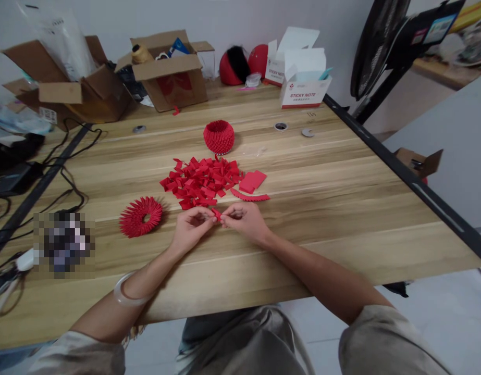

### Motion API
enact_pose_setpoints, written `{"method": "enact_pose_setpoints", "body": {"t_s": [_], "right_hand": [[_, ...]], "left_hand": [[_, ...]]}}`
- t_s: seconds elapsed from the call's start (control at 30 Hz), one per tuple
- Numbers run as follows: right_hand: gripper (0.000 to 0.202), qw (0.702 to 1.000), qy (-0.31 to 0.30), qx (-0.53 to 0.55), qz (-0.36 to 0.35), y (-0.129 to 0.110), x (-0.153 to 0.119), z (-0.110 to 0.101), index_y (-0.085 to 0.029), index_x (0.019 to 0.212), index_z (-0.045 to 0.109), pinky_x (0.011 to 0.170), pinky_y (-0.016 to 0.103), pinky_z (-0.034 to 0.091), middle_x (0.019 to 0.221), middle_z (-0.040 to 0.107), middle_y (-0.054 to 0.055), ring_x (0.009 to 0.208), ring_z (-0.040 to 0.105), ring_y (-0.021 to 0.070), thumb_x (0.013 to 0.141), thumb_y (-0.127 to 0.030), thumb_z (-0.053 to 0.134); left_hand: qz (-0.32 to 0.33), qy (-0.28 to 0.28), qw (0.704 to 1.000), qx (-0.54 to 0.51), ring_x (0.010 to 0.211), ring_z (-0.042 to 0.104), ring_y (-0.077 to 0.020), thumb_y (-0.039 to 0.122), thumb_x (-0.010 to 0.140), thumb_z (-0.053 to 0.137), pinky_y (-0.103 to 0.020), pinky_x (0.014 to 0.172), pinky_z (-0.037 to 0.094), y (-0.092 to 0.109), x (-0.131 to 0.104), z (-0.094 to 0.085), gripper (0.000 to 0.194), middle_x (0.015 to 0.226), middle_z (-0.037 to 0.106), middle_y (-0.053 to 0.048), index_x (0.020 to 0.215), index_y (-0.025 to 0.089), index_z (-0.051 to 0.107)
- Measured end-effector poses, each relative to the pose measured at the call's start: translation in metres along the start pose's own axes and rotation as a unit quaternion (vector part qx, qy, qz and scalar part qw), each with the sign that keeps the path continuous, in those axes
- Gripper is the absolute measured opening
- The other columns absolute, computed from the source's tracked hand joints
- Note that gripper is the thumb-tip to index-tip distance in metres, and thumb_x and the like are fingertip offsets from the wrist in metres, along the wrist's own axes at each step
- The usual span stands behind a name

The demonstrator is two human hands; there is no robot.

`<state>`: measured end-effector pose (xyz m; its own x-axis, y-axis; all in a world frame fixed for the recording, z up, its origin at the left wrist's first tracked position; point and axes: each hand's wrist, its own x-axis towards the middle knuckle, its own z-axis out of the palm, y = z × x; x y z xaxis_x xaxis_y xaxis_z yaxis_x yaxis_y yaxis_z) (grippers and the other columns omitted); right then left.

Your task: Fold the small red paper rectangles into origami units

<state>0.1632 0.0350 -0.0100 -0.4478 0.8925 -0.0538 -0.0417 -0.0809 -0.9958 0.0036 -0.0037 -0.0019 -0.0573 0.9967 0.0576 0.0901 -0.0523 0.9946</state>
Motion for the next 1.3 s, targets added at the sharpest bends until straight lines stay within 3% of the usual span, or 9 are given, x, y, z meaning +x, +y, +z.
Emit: {"method": "enact_pose_setpoints", "body": {"t_s": [0.2, 0.33, 0.43, 0.6, 0.7, 0.77, 0.93, 1.13, 1.3], "right_hand": [[0.01, 0.984, 0.015, -0.131, -0.119, 0.001, -0.003, -0.002, -0.019, 0.069, 0.069, 0.059, 0.027, 0.052, 0.066, 0.07, 0.004, 0.06, 0.064, 0.0159, 0.07, -0.029, 0.066], [0.012, 0.948, -0.038, -0.228, -0.217, -0.001, -0.002, -0.008, -0.024, 0.072, 0.071, 0.07, 0.029, 0.053, 0.076, 0.072, 0.003, 0.07, 0.066, 0.0167, 0.077, -0.026, 0.06], [0.015, 0.931, -0.078, -0.25, -0.254, -0.003, -0.001, -0.012, -0.026, 0.078, 0.071, 0.081, 0.03, 0.053, 0.085, 0.071, 0.002, 0.082, 0.066, 0.0171, 0.081, -0.025, 0.056], [0.019, 0.908, -0.095, -0.294, -0.282, -0.006, -0.001, -0.013, -0.026, 0.084, 0.071, 0.083, 0.03, 0.051, 0.088, 0.07, 0.004, 0.086, 0.064, 0.0174, 0.083, -0.023, 0.052], [0.017, 0.909, -0.097, -0.304, -0.27, -0.008, -0.001, -0.012, -0.025, 0.082, 0.071, 0.083, 0.031, 0.051, 0.088, 0.07, 0.004, 0.085, 0.064, 0.0177, 0.081, -0.023, 0.054], [0.015, 0.926, -0.096, -0.271, -0.243, -0.008, 0.0, -0.012, -0.024, 0.08, 0.071, 0.08, 0.031, 0.052, 0.086, 0.071, 0.005, 0.083, 0.065, 0.018, 0.08, -0.024, 0.056], [0.02, 0.99, -0.058, -0.107, -0.075, -0.008, 0.004, -0.01, -0.017, 0.074, 0.069, 0.061, 0.028, 0.052, 0.067, 0.069, 0.004, 0.061, 0.064, 0.0152, 0.078, -0.033, 0.057], [0.02, 0.993, -0.111, -0.042, 0.026, -0.011, 0.006, -0.01, -0.013, 0.065, 0.066, 0.057, 0.024, 0.049, 0.059, 0.065, 0.002, 0.054, 0.058, 0.0103, 0.072, -0.032, 0.063], [0.016, 0.991, -0.119, -0.026, 0.054, -0.011, 0.007, -0.009, -0.012, 0.065, 0.064, 0.057, 0.023, 0.048, 0.058, 0.063, 0.001, 0.053, 0.057, 0.0095, 0.069, -0.028, 0.065]], "left_hand": [[-0.025, -0.023, 0.998, -0.055, 0.057, 0.059, -0.0109, 0.023, 0.065, 0.07, -0.022, 0.057, 0.046, 0.0, 0.001, 0.0, 0.015, 0.062, 0.064, -0.002, 0.072, 0.014, 0.062], [-0.063, -0.034, 0.992, -0.106, 0.054, 0.059, -0.0105, 0.025, 0.065, 0.071, -0.022, 0.056, 0.047, 0.001, 0.003, 0.0, 0.018, 0.058, 0.064, -0.001, 0.074, 0.013, 0.061], [-0.082, -0.033, 0.986, -0.141, 0.053, 0.06, -0.0107, 0.025, 0.064, 0.072, -0.022, 0.054, 0.048, 0.0, 0.004, -0.001, 0.019, 0.058, 0.064, -0.001, 0.074, 0.013, 0.062], [-0.093, -0.033, 0.982, -0.158, 0.053, 0.061, -0.0112, 0.024, 0.064, 0.072, -0.023, 0.054, 0.049, -0.002, 0.005, -0.002, 0.018, 0.056, 0.065, -0.001, 0.074, 0.012, 0.064], [-0.092, -0.037, 0.984, -0.147, 0.052, 0.061, -0.0106, 0.022, 0.061, 0.074, -0.022, 0.055, 0.049, -0.001, 0.005, -0.002, 0.02, 0.057, 0.065, -0.001, 0.075, 0.012, 0.064], [-0.094, -0.034, 0.985, -0.138, 0.052, 0.061, -0.0105, 0.02, 0.059, 0.075, -0.023, 0.055, 0.049, 0.0, 0.005, -0.002, 0.02, 0.057, 0.065, -0.001, 0.074, 0.012, 0.064], [-0.093, -0.017, 0.988, -0.123, 0.054, 0.063, -0.0119, 0.02, 0.06, 0.073, -0.023, 0.056, 0.05, -0.002, 0.005, -0.001, 0.018, 0.059, 0.066, -0.001, 0.074, 0.013, 0.064], [-0.084, -0.023, 0.989, -0.116, 0.055, 0.063, -0.0115, 0.019, 0.06, 0.074, -0.023, 0.057, 0.051, -0.002, 0.005, -0.002, 0.019, 0.06, 0.067, -0.002, 0.075, 0.012, 0.064], [-0.086, -0.018, 0.99, -0.113, 0.056, 0.063, -0.0117, 0.019, 0.057, 0.075, -0.023, 0.059, 0.051, -0.001, 0.005, -0.001, 0.021, 0.062, 0.067, -0.002, 0.074, 0.012, 0.064]]}}
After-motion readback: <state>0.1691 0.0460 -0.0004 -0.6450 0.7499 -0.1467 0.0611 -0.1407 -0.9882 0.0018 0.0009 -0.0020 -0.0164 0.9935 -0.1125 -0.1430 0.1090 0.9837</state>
